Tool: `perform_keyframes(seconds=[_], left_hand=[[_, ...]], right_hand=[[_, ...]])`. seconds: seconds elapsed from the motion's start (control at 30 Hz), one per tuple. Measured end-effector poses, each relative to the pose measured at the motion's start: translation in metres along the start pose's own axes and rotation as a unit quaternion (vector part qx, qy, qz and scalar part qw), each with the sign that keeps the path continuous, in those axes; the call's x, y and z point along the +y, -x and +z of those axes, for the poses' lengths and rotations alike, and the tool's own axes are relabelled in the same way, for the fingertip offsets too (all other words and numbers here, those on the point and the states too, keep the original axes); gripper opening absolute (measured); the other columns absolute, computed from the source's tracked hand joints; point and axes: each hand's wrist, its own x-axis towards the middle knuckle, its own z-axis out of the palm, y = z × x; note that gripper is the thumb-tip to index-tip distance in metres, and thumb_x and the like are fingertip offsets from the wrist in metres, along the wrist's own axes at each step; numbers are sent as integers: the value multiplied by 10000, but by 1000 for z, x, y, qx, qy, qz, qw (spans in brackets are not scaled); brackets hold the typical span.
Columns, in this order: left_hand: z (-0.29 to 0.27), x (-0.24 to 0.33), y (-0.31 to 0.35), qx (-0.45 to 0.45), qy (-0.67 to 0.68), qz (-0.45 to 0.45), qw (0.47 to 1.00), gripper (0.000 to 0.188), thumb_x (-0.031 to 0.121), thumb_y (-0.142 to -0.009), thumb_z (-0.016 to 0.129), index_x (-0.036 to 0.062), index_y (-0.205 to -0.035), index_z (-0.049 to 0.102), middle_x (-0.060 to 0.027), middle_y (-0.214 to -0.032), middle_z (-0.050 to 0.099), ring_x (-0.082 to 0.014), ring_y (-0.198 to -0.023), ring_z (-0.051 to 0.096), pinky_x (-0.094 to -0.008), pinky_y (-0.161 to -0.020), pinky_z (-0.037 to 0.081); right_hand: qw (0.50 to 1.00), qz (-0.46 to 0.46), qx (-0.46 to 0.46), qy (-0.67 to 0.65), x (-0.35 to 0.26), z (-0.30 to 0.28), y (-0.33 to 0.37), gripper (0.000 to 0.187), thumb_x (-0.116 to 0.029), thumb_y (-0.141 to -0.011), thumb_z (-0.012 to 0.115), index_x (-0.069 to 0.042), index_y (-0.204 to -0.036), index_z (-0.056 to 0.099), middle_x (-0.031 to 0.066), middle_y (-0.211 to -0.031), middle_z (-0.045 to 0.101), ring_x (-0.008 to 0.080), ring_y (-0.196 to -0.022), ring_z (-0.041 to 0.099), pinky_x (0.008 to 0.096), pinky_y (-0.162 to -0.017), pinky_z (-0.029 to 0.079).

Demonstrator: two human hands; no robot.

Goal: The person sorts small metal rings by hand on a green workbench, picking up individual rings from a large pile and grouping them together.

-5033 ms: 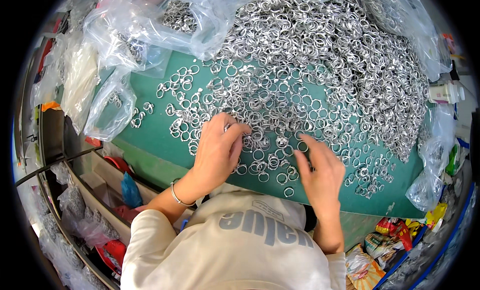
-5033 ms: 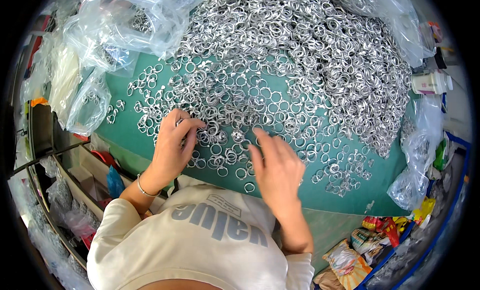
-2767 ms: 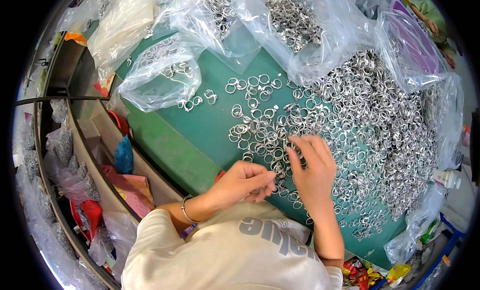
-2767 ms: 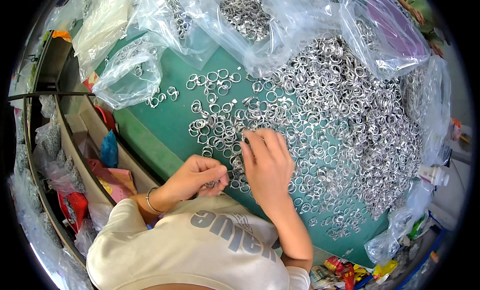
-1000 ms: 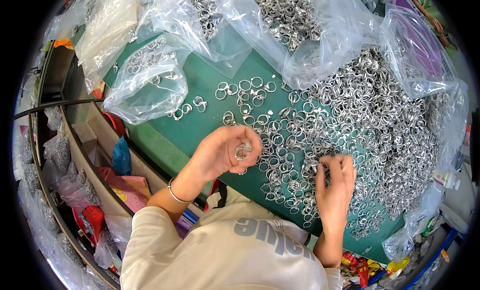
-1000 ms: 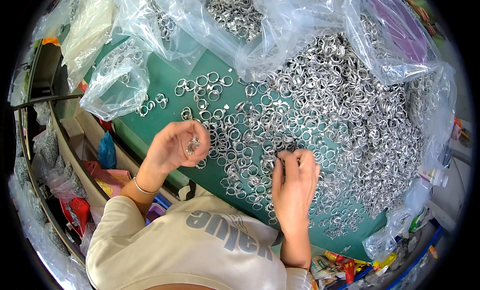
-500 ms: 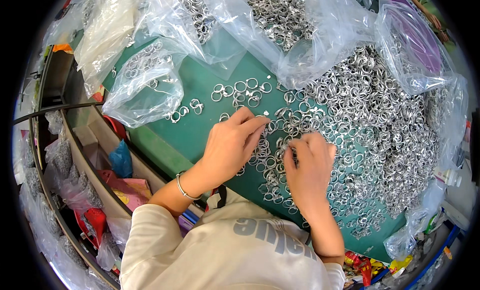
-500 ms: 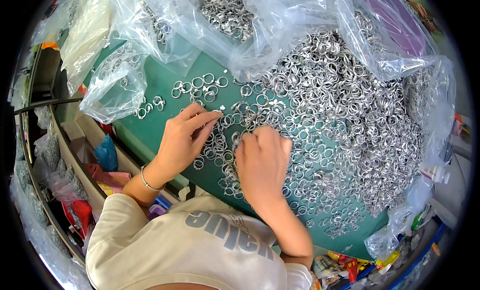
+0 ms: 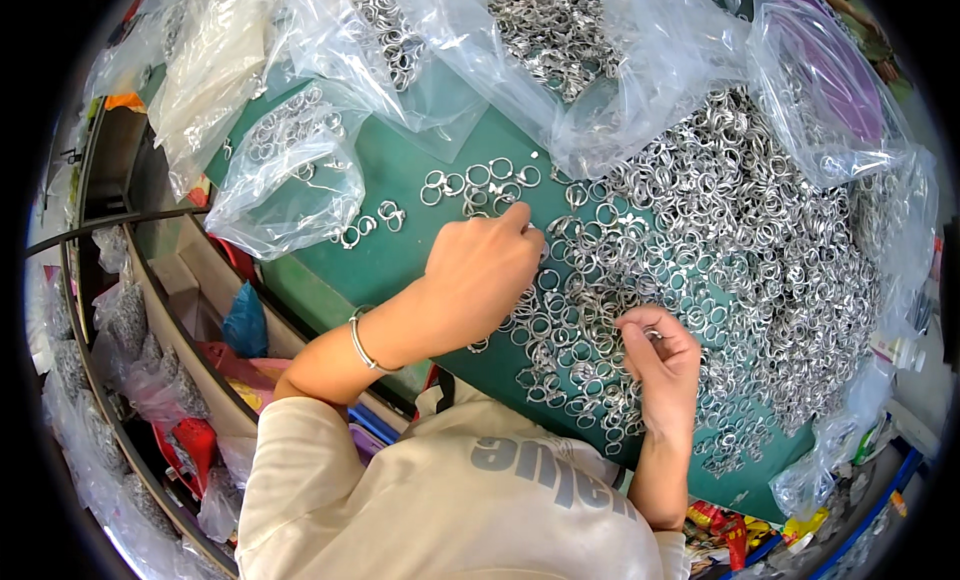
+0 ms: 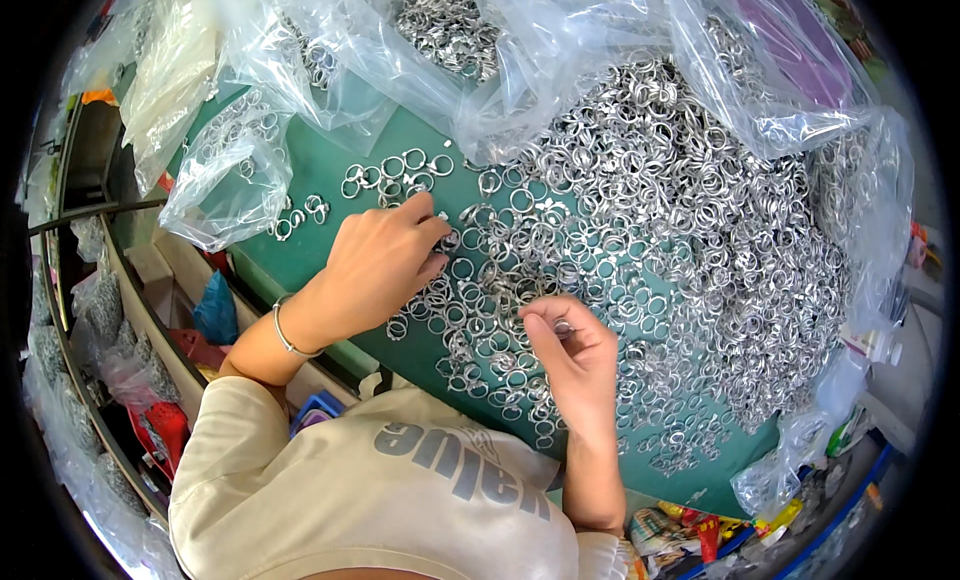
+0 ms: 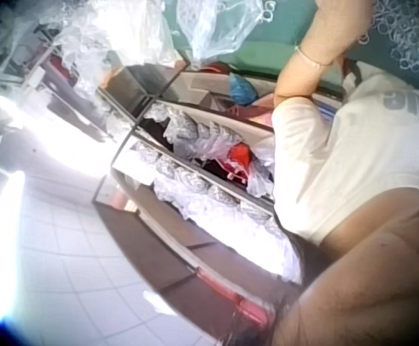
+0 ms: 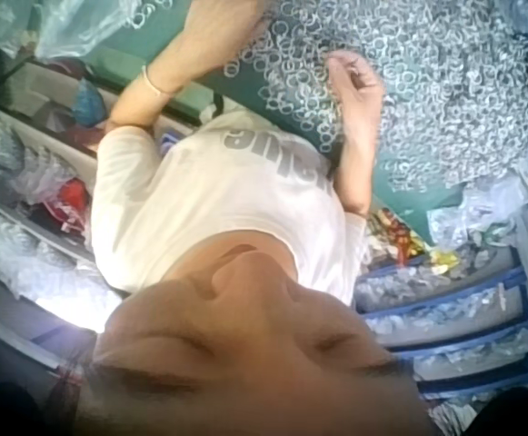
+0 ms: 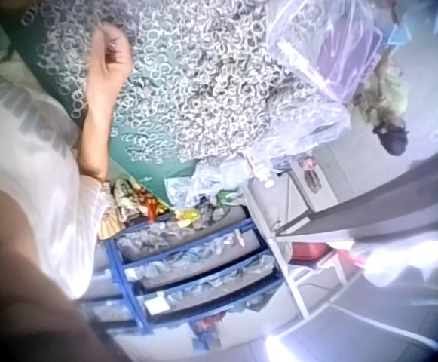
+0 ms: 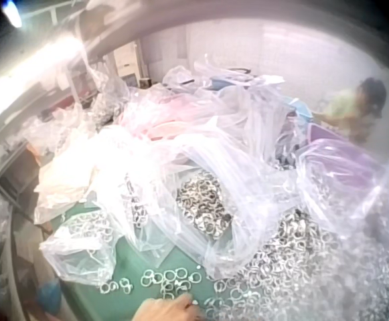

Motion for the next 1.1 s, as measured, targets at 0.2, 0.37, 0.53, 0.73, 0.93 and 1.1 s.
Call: perform_keyframes(seconds=[0.2, 0.37, 0.53, 0.73, 0.93, 1.1], left_hand=[[-5, -9, -1, 53, 167, -5, 984, 155, 104, -774, 681, 31, -909, 667, -97, -756, 563, -272, -602, 558, -348, -544, 448], [-1, -9, 5, 48, 298, -36, 953, 173, 37, -795, 649, 1, -964, 662, -101, -744, 589, -222, -581, 541, -277, -561, 431], [-15, -5, 12, -61, 552, -162, 816, 152, -24, -813, 600, -8, -952, 660, -105, -765, 620, -175, -624, 573, -241, -589, 429], [1, 5, 18, 119, 291, -13, 949, 104, 10, -806, 646, -15, -907, 654, -103, -731, 616, -185, -568, 563, -241, -531, 430], [-3, 2, 16, -106, 685, -147, 706, 139, 76, -916, 538, -20, -948, 633, -33, -769, 622, -65, -545, 474, -199, -459, 355], [3, -14, 24, -72, 801, -108, 584, 202, 25, -924, 457, -14, -1069, 593, -80, -857, 612, -54, -547, 436, -181, -435, 309]], right_hand=[[851, -227, 115, 459, -10, 7, -5, 250, -34, -762, 707, -77, -1003, 655, 63, -755, 503, 158, -603, 506, 281, -520, 403], [781, -239, -4, 576, -6, 24, -8, 286, -139, -752, 712, -96, -1028, 652, 87, -866, 480, 252, -748, 522, 359, -596, 430], [786, -221, -21, 577, -5, 8, 13, 266, -118, -740, 713, -79, -996, 653, 96, -867, 487, 268, -770, 515, 375, -643, 415], [836, -215, 79, 499, -10, -1, 4, 248, -36, -756, 685, -54, -1000, 643, 104, -824, 508, 281, -722, 514, 380, -654, 415], [912, -146, 18, 383, -20, 23, 5, 296, -40, -781, 677, -37, -1071, 617, 108, -792, 476, 250, -643, 499, 341, -582, 421], [787, -220, -40, 575, -10, 18, 5, 320, -164, -722, 730, -61, -1014, 647, 92, -858, 460, 268, -851, 461, 364, -727, 350]])
